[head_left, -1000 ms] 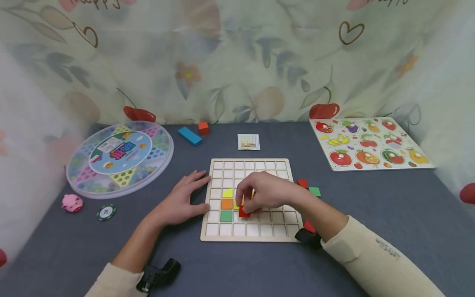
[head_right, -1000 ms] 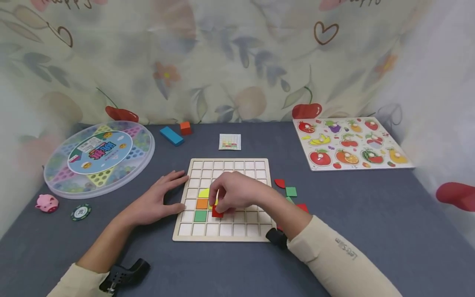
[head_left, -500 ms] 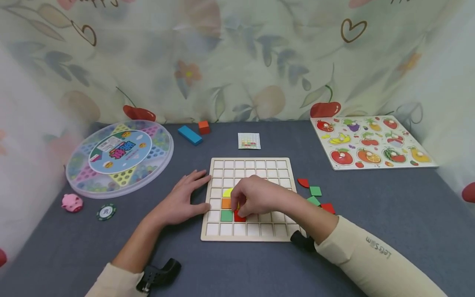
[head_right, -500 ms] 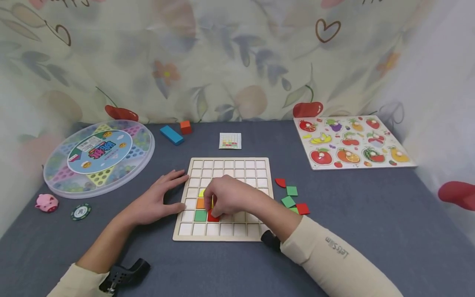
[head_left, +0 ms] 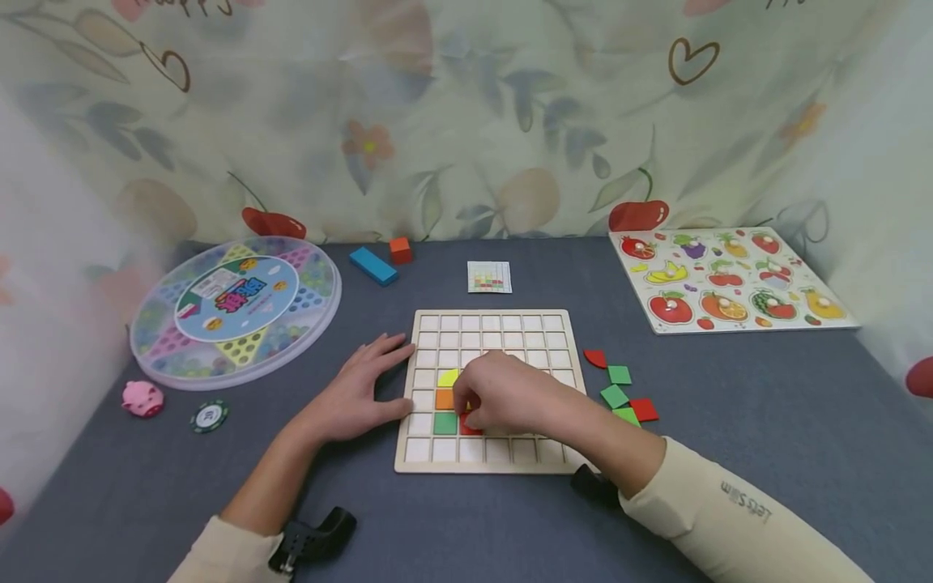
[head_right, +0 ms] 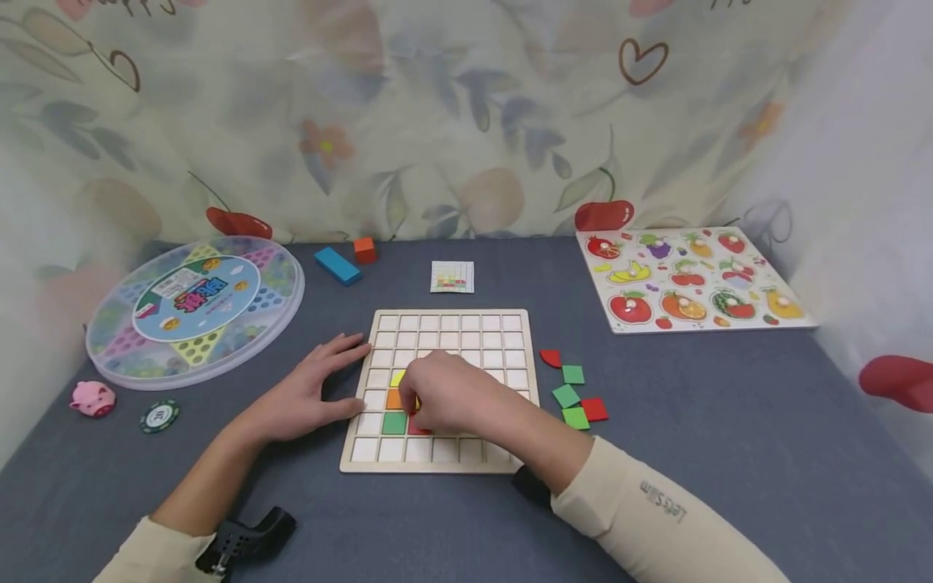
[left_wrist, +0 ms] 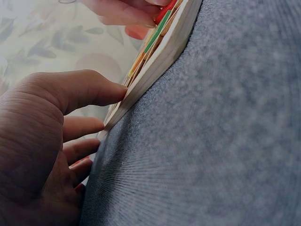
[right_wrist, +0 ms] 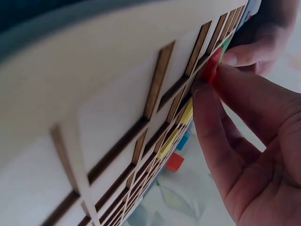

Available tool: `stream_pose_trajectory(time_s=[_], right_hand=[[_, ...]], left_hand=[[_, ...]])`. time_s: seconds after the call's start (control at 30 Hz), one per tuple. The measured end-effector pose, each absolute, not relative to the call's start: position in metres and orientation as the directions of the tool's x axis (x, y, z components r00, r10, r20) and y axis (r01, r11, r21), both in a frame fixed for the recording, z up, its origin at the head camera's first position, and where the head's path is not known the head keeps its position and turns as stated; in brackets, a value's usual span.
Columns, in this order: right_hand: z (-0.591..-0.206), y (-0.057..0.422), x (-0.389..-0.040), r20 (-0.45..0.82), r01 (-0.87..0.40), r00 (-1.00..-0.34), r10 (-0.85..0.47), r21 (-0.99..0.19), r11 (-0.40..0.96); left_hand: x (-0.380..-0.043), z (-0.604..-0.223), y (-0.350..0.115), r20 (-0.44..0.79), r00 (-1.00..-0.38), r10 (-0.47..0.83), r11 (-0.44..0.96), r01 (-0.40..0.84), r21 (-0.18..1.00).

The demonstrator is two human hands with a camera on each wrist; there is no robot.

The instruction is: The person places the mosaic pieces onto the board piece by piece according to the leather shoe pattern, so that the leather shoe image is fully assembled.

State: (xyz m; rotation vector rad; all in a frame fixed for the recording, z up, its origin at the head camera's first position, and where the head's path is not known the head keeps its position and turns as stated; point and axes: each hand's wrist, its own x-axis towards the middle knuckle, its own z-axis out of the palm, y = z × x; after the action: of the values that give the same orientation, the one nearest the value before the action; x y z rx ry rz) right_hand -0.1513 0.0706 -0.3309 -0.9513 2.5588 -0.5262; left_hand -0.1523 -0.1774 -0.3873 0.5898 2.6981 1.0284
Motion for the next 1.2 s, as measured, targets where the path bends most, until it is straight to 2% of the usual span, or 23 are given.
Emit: stream_pose_trajectory(time_s=[0.2, 0.53, 0.97, 1.2], right_hand=[[-0.331, 0.073, -0.150, -0.182, -0.559, -0.704, -0.686, -0.454, 0.694], [-0.329, 0.094, -0.154, -0.200, -0.498, -0.677, -0.709, -0.585, 0.640], [-0.315, 0.169, -0.147, -0.225, -0.396, -0.689, -0.689, -0.679, 0.618], [-0.311, 0.206, -0.144, -0.267, -0.351, -0.705, -0.657, -0.674, 0.650]], left_hand=[[-0.153, -0.388, -0.176, -0.038, -0.901, 0.432, 0.682, 0.298, 0.668], [-0.153, -0.389, -0.176, -0.053, -0.898, 0.437, 0.679, 0.291, 0.674], [-0.152, -0.388, -0.175, -0.077, -0.901, 0.428, 0.693, 0.272, 0.667], [-0.152, -0.388, -0.177, -0.078, -0.903, 0.423, 0.695, 0.268, 0.667]])
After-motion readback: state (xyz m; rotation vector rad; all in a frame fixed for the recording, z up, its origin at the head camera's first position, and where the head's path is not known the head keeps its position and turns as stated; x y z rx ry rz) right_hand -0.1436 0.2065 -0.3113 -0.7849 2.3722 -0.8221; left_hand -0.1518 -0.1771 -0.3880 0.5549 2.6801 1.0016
